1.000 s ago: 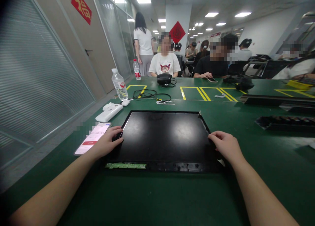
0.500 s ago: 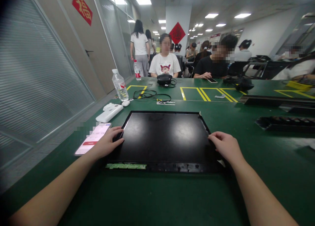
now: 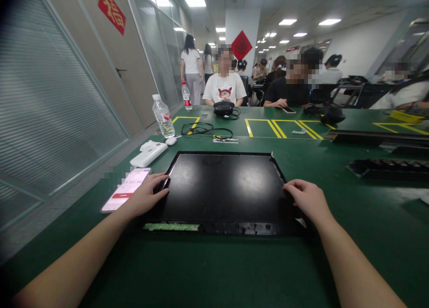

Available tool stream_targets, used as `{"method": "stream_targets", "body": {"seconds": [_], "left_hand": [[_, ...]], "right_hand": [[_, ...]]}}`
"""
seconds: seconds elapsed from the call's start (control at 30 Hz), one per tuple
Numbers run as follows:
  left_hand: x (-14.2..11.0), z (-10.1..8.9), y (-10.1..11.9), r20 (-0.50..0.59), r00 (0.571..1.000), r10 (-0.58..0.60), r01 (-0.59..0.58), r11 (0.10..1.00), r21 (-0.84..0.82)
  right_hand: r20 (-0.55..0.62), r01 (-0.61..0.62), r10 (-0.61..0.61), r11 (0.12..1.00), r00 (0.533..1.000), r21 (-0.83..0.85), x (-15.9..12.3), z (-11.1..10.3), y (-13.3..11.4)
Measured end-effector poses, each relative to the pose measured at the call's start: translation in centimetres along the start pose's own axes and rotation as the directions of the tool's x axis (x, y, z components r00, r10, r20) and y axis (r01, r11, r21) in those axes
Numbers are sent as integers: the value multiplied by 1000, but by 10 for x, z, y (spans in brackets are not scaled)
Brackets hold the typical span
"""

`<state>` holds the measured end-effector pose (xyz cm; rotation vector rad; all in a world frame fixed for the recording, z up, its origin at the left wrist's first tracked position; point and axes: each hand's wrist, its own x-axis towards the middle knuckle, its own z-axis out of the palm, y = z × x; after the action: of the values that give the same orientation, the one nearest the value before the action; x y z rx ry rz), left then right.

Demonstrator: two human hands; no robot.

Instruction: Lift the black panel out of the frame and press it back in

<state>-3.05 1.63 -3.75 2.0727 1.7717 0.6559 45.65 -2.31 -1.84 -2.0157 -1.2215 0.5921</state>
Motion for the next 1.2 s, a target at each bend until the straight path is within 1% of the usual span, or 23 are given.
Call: {"method": "stream_targets", "body": {"seconds": [0.1,0.3,0.4,0.53,0.67,0.8,0.87,0.93,1.03,1.1,1.2], "left_hand": [[1,0,0,-2,1000,-6,5,1000,-22],[4,2,-2,-29,999,-33,32,998,-46],[5,2,-1,-41,999,-25,25,1000,-16],[6,1,1,-15,1000,-15,15,999,39],[6,1,2,-6,1000,-17,18,998,63],[6,1,1,0,1000,-11,11,997,77],[6,1,1,3,1000,-7,7,996,86],[6,0,-1,6,1000,-4,3,996,89],[6,-1,-2,13,1000,5,-6,997,82],[6,-2,-2,13,1000,14,-15,997,79],[5,-1,-1,10,999,31,-32,994,100]], "right_hand": [[6,-16,16,1000,1000,6,2,0,2],[-3,-9,9,998,1000,54,2,0,1],[1,-12,12,996,1000,86,3,-1,2],[13,-17,15,991,1000,133,7,-1,7],[36,-48,42,980,998,191,11,-1,12],[57,-59,47,973,997,225,9,-2,10],[52,-58,49,983,997,173,6,-2,5],[45,-47,43,995,998,83,1,-1,0],[47,4,-3,1000,999,-23,-4,1,-5],[60,33,-29,997,998,-70,-6,2,-7],[64,43,-36,994,997,-101,-5,1,-6]]}}
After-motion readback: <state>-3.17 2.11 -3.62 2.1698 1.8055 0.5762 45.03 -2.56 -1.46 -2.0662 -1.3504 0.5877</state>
